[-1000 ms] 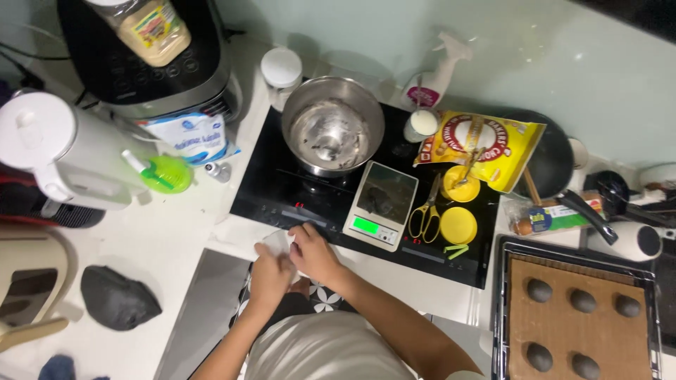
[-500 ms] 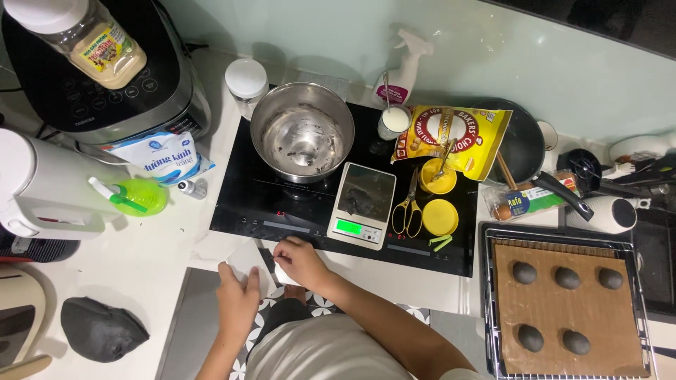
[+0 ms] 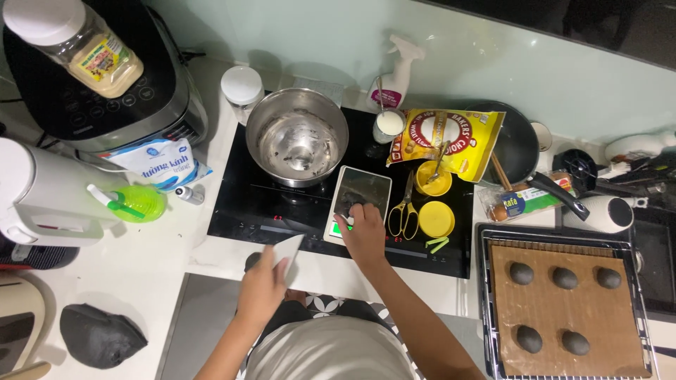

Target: Rolling dark dough into uniform balls, weighing them on a scale, and placing them on a baking tray.

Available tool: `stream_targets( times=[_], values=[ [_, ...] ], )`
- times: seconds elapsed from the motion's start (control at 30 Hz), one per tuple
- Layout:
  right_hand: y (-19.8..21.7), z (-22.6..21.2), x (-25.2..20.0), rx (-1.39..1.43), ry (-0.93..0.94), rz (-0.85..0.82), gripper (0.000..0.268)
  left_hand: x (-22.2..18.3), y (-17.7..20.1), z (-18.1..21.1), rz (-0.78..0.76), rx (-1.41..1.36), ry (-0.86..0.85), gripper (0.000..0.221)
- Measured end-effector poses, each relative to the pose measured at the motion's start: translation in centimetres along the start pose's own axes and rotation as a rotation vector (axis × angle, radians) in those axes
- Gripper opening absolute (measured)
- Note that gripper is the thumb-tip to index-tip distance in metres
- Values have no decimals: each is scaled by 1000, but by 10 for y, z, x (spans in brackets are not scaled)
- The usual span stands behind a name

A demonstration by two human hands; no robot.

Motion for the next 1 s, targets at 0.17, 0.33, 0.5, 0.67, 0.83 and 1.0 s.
stream_targets(
  times=[0.17,0.33,0.5,0.67,0.83,1.0],
  values=[
    [-3,17,-13,-15,-1,35,21,27,-38,71,40,191,-473,17],
    [-6,19,-19,54,-99,38,13,55,-71,117,6,362,-769,34],
    [-7,19,-18,105,-85,48,14,66,-97,121,24,630,-867,20],
    [8,-1,-24,208,-43,151,22,67,-96,119,9,660,-836,22],
    [-16,-20,-50,478,-151,92,22,59,-51,110,-35,415,-678,18],
    [-76,-77,-52,824,-193,-314,22,46,21,73,136,103,-324,21]
  ],
)
Point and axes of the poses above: each hand's wrist, its own x-axis towards the middle knuckle, its own y-axis out of the back of the hand, z = x × y, the point moved 6 cm from there along x, towards the middle knuckle, and after that the axes turned 14 degrees about y, right-handed, at the moved point
